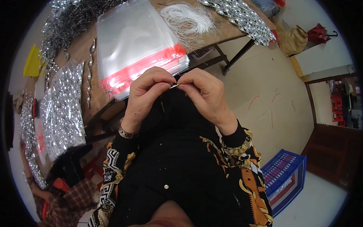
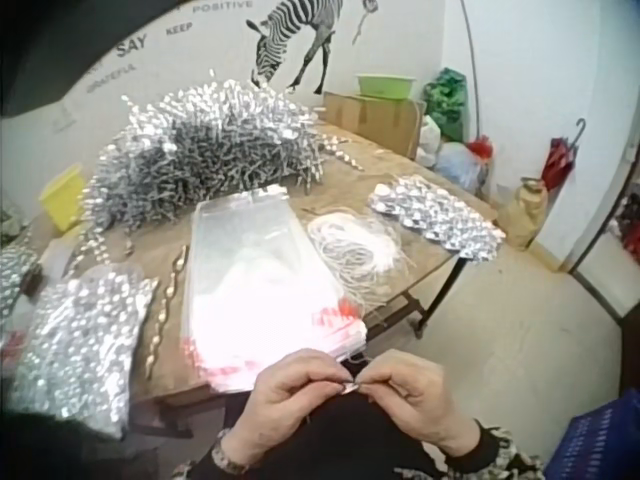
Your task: Packaging silver decorative tinsel and ornaments into plastic bags and bundling them together.
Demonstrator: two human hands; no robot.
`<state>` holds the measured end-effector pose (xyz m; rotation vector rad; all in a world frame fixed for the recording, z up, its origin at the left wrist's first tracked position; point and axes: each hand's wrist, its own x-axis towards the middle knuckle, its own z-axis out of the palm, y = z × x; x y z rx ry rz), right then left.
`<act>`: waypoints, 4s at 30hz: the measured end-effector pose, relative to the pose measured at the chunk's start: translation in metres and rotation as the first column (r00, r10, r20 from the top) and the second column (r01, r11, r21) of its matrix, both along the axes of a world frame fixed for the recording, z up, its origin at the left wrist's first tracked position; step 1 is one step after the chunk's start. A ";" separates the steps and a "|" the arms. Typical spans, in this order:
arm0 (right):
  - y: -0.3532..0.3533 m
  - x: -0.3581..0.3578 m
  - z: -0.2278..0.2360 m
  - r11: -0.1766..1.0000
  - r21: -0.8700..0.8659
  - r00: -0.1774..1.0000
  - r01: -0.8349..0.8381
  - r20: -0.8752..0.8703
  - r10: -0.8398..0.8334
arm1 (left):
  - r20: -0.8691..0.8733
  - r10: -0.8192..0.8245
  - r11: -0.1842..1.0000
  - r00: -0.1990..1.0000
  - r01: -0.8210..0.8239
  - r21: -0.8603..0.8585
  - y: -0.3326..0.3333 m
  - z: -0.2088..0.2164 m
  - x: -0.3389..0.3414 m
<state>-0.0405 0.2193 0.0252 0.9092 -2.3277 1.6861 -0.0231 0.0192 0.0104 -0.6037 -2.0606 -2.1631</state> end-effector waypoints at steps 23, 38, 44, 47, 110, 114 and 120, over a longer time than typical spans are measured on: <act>-0.009 0.000 -0.006 1.000 -0.008 0.999 -0.029 0.037 0.029 | -0.162 0.145 0.982 0.976 -0.162 -0.094 -0.004 -0.001 0.002; 0.021 -0.012 0.023 0.935 -0.270 0.704 -0.231 0.617 0.352 | 0.039 0.223 0.931 0.974 -0.224 0.289 -0.015 0.011 0.001; 0.025 -0.014 0.014 0.803 -0.532 0.513 -0.269 0.626 0.587 | 0.109 0.200 0.881 0.974 -0.227 0.415 -0.022 0.014 0.003; 0.024 -0.016 0.006 0.688 -0.673 0.471 -0.272 0.530 0.705 | 0.093 0.185 0.875 0.978 -0.207 0.438 -0.024 0.015 0.003; -0.049 -0.011 0.009 0.932 -0.357 0.891 -0.069 0.397 0.218 | 0.324 0.054 0.906 0.944 -0.183 0.382 -0.008 0.014 0.009; -0.048 -0.011 0.011 0.946 -0.312 0.897 -0.085 0.389 0.209 | 0.327 0.046 0.907 0.944 -0.177 0.382 -0.008 0.013 0.010; -0.048 -0.010 0.012 0.965 -0.248 0.924 -0.089 0.341 0.173 | 0.348 0.050 0.920 0.936 -0.178 0.349 -0.009 0.013 0.011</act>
